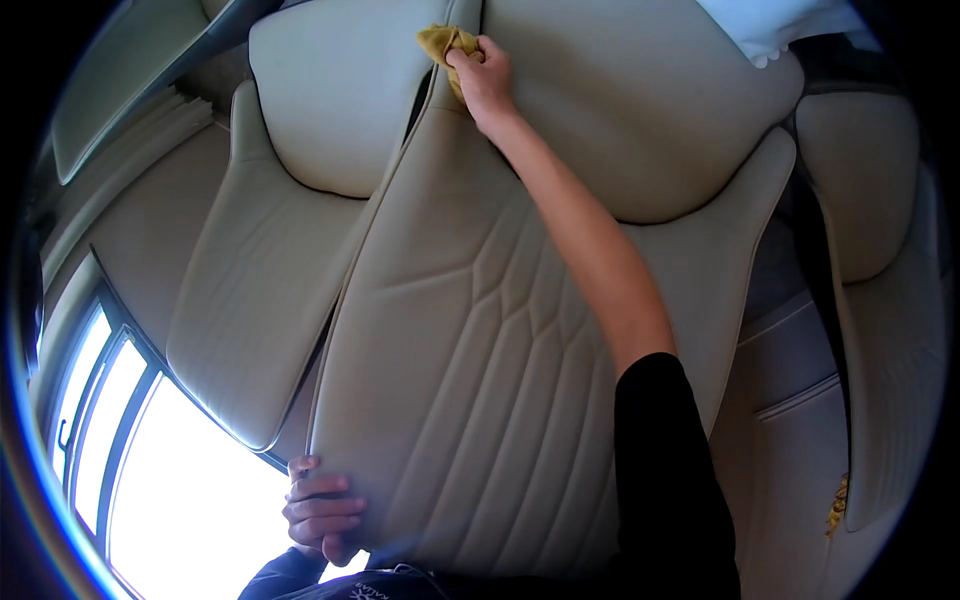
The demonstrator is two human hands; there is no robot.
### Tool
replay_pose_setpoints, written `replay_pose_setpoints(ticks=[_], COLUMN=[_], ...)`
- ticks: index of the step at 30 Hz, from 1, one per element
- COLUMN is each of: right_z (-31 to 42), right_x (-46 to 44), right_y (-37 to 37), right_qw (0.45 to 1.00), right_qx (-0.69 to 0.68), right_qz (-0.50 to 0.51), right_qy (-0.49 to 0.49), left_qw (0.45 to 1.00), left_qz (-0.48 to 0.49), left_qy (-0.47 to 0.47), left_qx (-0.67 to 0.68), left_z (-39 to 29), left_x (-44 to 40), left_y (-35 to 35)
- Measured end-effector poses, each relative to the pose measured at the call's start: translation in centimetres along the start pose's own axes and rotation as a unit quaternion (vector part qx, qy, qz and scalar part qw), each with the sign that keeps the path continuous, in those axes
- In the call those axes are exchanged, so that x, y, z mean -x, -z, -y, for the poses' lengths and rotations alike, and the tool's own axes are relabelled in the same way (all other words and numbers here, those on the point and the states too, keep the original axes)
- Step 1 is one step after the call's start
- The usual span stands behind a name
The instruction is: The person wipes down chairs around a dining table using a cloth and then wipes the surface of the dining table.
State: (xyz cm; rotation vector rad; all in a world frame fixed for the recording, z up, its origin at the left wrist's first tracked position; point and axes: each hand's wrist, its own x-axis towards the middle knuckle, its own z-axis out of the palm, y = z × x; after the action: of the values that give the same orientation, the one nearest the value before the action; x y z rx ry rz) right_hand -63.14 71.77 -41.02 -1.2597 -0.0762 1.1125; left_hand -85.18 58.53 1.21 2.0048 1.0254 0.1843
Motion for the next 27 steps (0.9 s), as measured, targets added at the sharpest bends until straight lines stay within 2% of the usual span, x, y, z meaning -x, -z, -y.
replay_pose_setpoints(ticks=[1,2,3,4,5,7,11,12,13,15,17,18,19,21,22,23,24,25,26,27], right_z=[-1.2,-2.5,-3.1,-2.5,-2.1,-1.7,-4.0,-3.3,-2.8,-1.9,-1.1,1.7,1.8,1.6,1.4,1.4,1.6,2.4,2.2,2.6], right_x=[-0.4,-0.8,-1.2,-0.4,0.6,2.2,1.0,1.0,1.2,2.2,3.1,3.7,3.1,1.1,-0.8,-3.0,-5.0,-6.8,-8.8,-10.1], right_y=[0.4,0.7,1.0,1.4,1.3,1.1,1.9,1.6,1.2,0.6,0.1,-0.3,-0.4,-1.1,-1.9,-2.5,-3.1,-3.2,-3.3,-3.1], right_qw=[1.0,0.97,0.883,0.891,0.89,0.876,0.863,0.94,0.966,0.969,0.959,0.946,0.948,0.982,0.992,0.995,0.98,0.937,0.885,0.848], right_qx=[0.001,0.203,0.392,0.406,0.405,0.452,0.496,0.301,0.092,0.089,0.008,-0.009,-0.005,-0.049,-0.03,0.05,0.128,0.269,0.355,0.451], right_qz=[0.002,-0.048,-0.097,-0.075,-0.074,-0.165,-0.098,-0.099,-0.089,-0.086,-0.108,-0.102,-0.099,-0.093,-0.1,-0.085,-0.07,-0.042,-0.044,-0.011], right_qy=[0.002,0.122,0.237,0.189,0.197,-0.014,-0.025,-0.126,-0.223,-0.215,-0.261,-0.307,-0.302,-0.155,-0.069,0.033,0.133,0.22,0.297,0.278], left_qw=[1.0,1.0,0.998,0.999,0.999,1.0,0.999,0.998,0.999,0.998,0.999,0.999,0.999,0.996,0.995,0.995,0.995,0.995,0.996,0.996], left_qz=[-0.002,0.026,0.053,0.049,0.039,0.023,0.048,0.061,0.054,0.068,0.05,0.039,0.033,0.068,0.045,0.043,0.035,0.028,0.03,0.055], left_qy=[-0.001,0.004,0.006,0.001,-0.003,-0.007,-0.005,-0.006,-0.008,0.007,0.0,-0.005,-0.008,-0.051,-0.073,-0.073,-0.077,-0.078,-0.069,-0.048], left_qx=[0.0,-0.008,-0.016,-0.016,-0.008,0.002,0.006,0.007,0.004,0.005,0.013,0.023,0.025,0.034,0.044,0.043,0.05,0.056,0.057,0.051], left_z=[-0.2,-0.3,-0.2,0.0,0.1,0.2,0.3,0.3,0.2,0.1,0.2,0.3,0.5,1.0,1.4,1.6,1.6,1.5,1.1,0.7], left_x=[0.0,-0.2,-0.3,-0.2,0.0,0.1,-0.1,-0.1,-0.1,-0.2,-0.1,-0.1,-0.2,-0.4,-0.4,-0.3,-0.1,0.1,-0.3,-1.1], left_y=[0.2,0.6,0.8,0.7,0.6,0.2,0.7,0.7,0.6,0.6,0.3,0.1,0.1,0.4,0.1,0.0,-0.1,0.0,0.2,0.6])
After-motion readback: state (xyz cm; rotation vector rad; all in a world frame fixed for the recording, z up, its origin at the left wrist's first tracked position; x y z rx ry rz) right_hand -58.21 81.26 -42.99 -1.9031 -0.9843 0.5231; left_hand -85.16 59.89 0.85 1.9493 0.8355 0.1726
